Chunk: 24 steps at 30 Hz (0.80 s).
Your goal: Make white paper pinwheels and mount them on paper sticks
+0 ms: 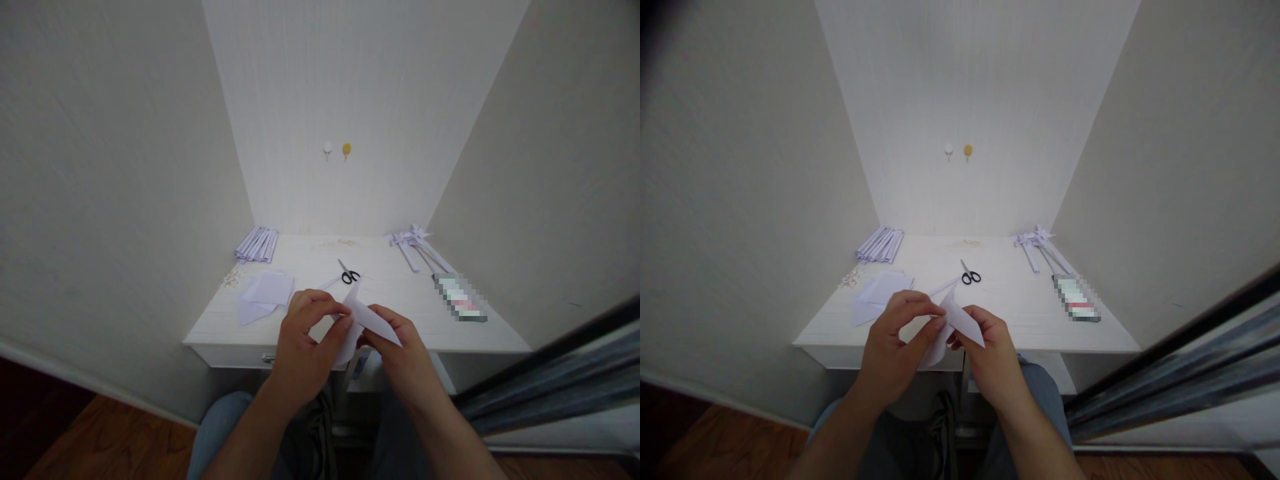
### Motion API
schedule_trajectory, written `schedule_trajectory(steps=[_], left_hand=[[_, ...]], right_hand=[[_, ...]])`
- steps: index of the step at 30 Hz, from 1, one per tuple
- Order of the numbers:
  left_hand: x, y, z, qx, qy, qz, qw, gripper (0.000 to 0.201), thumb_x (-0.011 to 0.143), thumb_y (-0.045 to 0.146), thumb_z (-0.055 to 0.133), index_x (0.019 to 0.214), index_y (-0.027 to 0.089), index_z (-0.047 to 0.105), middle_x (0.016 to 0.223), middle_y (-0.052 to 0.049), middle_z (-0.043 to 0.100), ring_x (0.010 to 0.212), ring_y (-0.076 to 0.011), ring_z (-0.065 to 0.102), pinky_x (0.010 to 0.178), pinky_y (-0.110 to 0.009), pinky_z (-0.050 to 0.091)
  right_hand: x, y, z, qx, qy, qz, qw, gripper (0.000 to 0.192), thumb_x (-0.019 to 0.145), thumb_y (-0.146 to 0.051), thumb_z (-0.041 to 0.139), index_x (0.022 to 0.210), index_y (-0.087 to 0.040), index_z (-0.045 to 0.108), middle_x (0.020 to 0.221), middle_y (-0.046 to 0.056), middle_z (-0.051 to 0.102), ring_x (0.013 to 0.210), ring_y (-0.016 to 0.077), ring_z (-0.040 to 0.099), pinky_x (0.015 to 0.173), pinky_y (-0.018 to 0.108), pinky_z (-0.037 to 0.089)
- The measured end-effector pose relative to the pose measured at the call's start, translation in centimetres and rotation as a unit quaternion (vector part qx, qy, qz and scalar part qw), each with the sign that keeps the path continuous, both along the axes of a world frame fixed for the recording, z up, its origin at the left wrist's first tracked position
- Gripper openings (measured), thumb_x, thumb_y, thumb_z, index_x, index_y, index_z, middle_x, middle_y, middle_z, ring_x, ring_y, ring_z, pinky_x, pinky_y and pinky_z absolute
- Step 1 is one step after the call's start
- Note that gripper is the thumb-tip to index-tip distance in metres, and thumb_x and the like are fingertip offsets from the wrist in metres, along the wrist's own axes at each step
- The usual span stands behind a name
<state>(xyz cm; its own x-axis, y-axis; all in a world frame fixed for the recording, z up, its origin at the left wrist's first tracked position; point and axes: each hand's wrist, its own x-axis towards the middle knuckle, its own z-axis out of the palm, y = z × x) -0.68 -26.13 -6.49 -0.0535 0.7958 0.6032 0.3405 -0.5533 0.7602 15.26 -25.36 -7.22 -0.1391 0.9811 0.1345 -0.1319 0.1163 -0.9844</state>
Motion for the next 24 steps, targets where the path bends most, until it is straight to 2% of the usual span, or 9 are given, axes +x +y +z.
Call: schedule_trajectory(steps=[7, 10, 13, 15, 17, 20, 24], left_hand=[[-0.5, 0.8, -1.8, -0.039, -0.036, -0.011, 0.999, 0.009, 0.082, 0.017, 0.076, 0.086, 0.025, 0.080, 0.095, -0.004, 0.068, 0.097, -0.0231, 0.063, 0.090, -0.037, 0.048], [-1.1, 1.2, -2.3, -0.062, -0.039, -0.001, 0.997, 0.007, 0.081, 0.019, 0.077, 0.083, 0.025, 0.081, 0.094, -0.005, 0.067, 0.096, -0.0237, 0.062, 0.089, -0.037, 0.047], [-1.6, 1.3, -2.4, -0.064, -0.023, 0.029, 0.997, 0.006, 0.079, 0.021, 0.079, 0.078, 0.025, 0.082, 0.089, -0.004, 0.065, 0.094, -0.0244, 0.060, 0.088, -0.038, 0.046], [-1.8, 1.1, -2.5, -0.060, -0.014, 0.041, 0.997, 0.007, 0.079, 0.021, 0.079, 0.077, 0.026, 0.082, 0.088, -0.004, 0.065, 0.093, -0.0243, 0.059, 0.088, -0.038, 0.046], [-1.7, 0.9, -2.9, -0.063, -0.032, 0.041, 0.997, 0.007, 0.080, 0.022, 0.077, 0.078, 0.025, 0.082, 0.089, -0.004, 0.064, 0.093, -0.0234, 0.059, 0.088, -0.036, 0.045], [-1.0, 0.3, -4.1, -0.092, -0.129, 0.007, 0.987, 0.006, 0.080, 0.026, 0.076, 0.076, 0.022, 0.079, 0.088, -0.003, 0.062, 0.090, -0.0210, 0.058, 0.083, -0.032, 0.045], [0.3, -1.0, -6.5, -0.126, -0.218, -0.038, 0.967, 0.017, 0.082, 0.036, 0.073, 0.078, 0.019, 0.073, 0.084, -0.002, 0.062, 0.081, -0.0184, 0.058, 0.071, -0.028, 0.047]], right_hand=[[-0.6, 0.5, -1.2, -0.018, -0.017, 0.004, 1.000, 0.012, 0.079, -0.028, 0.068, 0.073, -0.018, 0.070, 0.066, -0.001, 0.064, 0.064, 0.0155, 0.057, 0.063, 0.027, 0.047], [-0.6, 1.3, -1.8, -0.042, 0.000, 0.017, 0.999, 0.014, 0.077, -0.031, 0.073, 0.075, -0.017, 0.071, 0.068, 0.000, 0.066, 0.065, 0.0162, 0.060, 0.062, 0.028, 0.050], [0.0, 2.1, -2.3, -0.068, 0.025, -0.013, 0.997, 0.026, 0.077, -0.041, 0.076, 0.089, -0.018, 0.071, 0.077, 0.002, 0.070, 0.067, 0.0181, 0.065, 0.058, 0.028, 0.052], [0.6, 2.2, -2.6, -0.078, 0.051, -0.029, 0.995, 0.035, 0.083, -0.049, 0.070, 0.105, -0.021, 0.068, 0.087, 0.004, 0.072, 0.072, 0.0204, 0.069, 0.059, 0.030, 0.055], [0.8, 1.7, -3.1, -0.082, 0.082, -0.007, 0.993, 0.040, 0.087, -0.049, 0.067, 0.117, -0.023, 0.064, 0.092, 0.005, 0.075, 0.080, 0.0232, 0.072, 0.062, 0.034, 0.058], [0.3, -0.1, -4.2, -0.051, 0.108, 0.018, 0.993, 0.043, 0.078, -0.037, 0.077, 0.118, -0.025, 0.064, 0.090, 0.004, 0.077, 0.079, 0.0221, 0.072, 0.066, 0.033, 0.058], [-1.1, -3.0, -5.3, 0.025, 0.067, -0.065, 0.995, 0.032, 0.073, -0.033, 0.082, 0.101, -0.024, 0.070, 0.080, 0.001, 0.074, 0.070, 0.0163, 0.066, 0.063, 0.027, 0.053]])
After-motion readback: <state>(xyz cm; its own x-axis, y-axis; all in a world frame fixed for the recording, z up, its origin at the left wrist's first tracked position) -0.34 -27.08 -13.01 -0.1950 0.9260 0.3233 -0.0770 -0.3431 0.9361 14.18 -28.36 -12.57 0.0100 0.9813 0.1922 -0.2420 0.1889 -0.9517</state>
